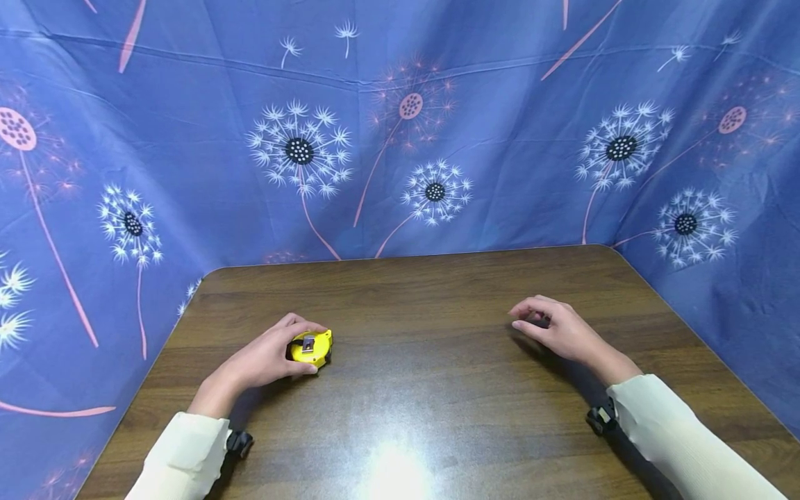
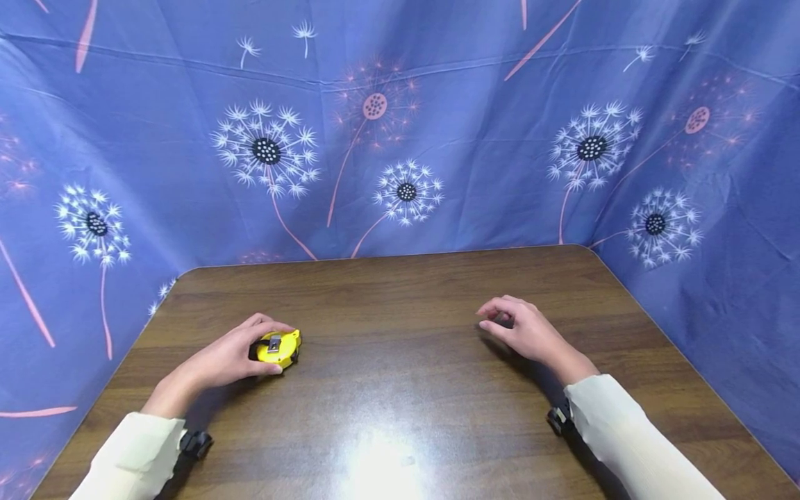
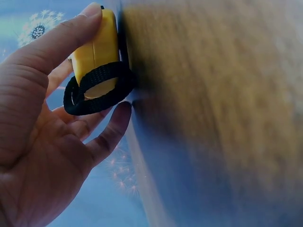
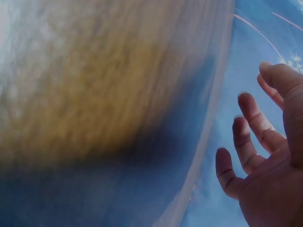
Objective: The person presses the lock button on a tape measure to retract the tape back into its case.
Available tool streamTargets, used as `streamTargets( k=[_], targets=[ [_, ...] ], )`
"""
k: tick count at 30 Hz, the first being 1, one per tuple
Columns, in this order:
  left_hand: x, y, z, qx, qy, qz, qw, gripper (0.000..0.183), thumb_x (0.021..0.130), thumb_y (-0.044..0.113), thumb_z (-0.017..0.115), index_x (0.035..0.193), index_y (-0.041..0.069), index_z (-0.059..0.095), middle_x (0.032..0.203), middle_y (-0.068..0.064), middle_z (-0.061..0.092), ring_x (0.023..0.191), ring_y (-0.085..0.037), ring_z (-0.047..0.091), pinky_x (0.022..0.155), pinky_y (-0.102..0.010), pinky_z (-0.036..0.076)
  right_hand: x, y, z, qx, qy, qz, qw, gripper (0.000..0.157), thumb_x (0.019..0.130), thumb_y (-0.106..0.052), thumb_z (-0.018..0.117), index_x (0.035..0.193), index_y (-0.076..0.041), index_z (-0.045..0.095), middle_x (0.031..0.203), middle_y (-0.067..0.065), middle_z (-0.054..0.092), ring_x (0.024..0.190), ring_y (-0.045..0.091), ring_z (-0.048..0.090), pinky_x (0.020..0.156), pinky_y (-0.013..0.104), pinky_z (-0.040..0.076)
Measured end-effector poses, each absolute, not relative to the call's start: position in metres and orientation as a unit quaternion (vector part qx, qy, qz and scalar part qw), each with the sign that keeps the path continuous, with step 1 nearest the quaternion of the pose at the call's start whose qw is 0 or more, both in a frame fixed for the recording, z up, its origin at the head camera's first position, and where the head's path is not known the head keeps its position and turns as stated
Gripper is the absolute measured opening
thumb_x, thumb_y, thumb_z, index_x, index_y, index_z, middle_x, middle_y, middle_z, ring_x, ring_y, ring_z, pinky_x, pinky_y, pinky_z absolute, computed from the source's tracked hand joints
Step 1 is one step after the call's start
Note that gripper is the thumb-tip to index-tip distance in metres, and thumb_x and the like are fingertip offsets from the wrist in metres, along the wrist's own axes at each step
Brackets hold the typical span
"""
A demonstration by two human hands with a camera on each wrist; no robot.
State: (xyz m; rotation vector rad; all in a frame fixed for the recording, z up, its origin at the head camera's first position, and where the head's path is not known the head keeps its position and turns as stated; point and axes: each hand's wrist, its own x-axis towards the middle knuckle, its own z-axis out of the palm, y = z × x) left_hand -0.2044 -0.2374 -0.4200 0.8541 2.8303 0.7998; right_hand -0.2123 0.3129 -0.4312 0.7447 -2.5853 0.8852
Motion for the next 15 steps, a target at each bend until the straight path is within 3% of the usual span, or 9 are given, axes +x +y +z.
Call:
streamTargets(
  k=[15],
  targets=[
    [-0.2057, -0.2394, -0.4223, 0.288, 0.92, 0.263, 0.031, 0.071, 0.076, 0.029, 0.094, 0.139, 0.023, 0.062, 0.127, 0.0, 0.056, 0.112, -0.017, 0.056, 0.095, -0.044, 0.048, -0.2137, 0.3125, -0.4312, 0.258, -0.903, 0.307, 0.152, 0.015, 0.09, -0.006, 0.08, 0.102, -0.011, 0.075, 0.094, -0.006, 0.069, 0.08, 0.007, 0.059, 0.07, 0.03, 0.049]
  ],
)
